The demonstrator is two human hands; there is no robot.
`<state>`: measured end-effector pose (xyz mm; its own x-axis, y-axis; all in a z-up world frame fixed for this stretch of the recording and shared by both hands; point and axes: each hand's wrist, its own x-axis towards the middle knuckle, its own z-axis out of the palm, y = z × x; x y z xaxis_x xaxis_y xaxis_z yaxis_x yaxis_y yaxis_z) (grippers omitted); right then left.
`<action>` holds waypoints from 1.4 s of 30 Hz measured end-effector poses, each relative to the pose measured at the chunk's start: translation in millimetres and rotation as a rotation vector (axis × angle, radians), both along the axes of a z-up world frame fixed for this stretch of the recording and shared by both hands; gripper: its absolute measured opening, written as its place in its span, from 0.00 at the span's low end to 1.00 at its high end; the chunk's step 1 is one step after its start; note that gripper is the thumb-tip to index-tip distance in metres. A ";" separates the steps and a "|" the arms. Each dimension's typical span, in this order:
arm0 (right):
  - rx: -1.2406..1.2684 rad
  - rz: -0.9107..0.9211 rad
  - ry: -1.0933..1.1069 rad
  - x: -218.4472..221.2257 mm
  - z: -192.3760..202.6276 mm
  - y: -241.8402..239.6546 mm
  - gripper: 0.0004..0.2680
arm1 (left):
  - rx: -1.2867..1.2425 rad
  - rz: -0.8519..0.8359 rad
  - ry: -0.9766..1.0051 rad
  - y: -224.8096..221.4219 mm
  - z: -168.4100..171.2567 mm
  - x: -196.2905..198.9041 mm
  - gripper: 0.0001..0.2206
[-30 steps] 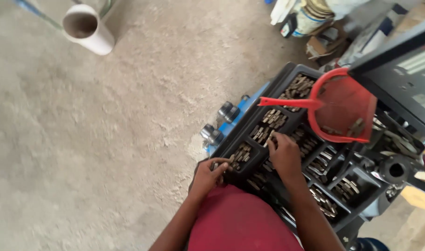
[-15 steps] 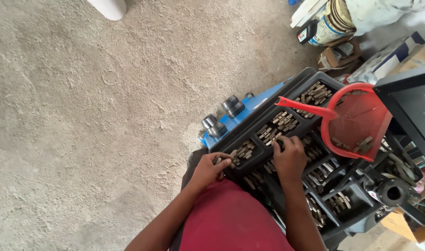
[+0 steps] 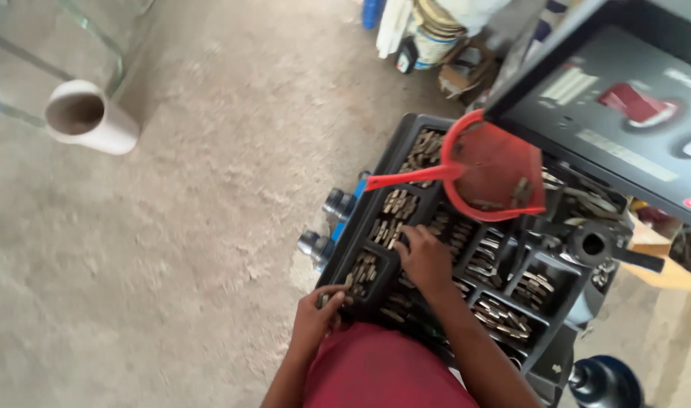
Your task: Sort and inspect metal wheel weights on a wheel balancer machine.
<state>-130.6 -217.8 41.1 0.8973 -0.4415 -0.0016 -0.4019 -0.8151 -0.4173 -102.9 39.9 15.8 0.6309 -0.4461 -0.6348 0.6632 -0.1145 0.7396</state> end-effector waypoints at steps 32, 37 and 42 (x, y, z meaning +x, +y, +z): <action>-0.378 -0.146 -0.299 76.8 35.9 -168.3 0.08 | 0.122 0.005 0.066 -0.1 -49.4 24.8 0.16; -0.311 -0.218 -0.467 22.6 81.2 -113.5 0.04 | 0.085 0.012 0.016 -24.2 -20.6 31.0 0.15; 0.670 -0.355 -0.484 -69.3 71.4 -51.5 0.07 | -0.032 -0.175 -0.039 -58.2 30.6 33.3 0.15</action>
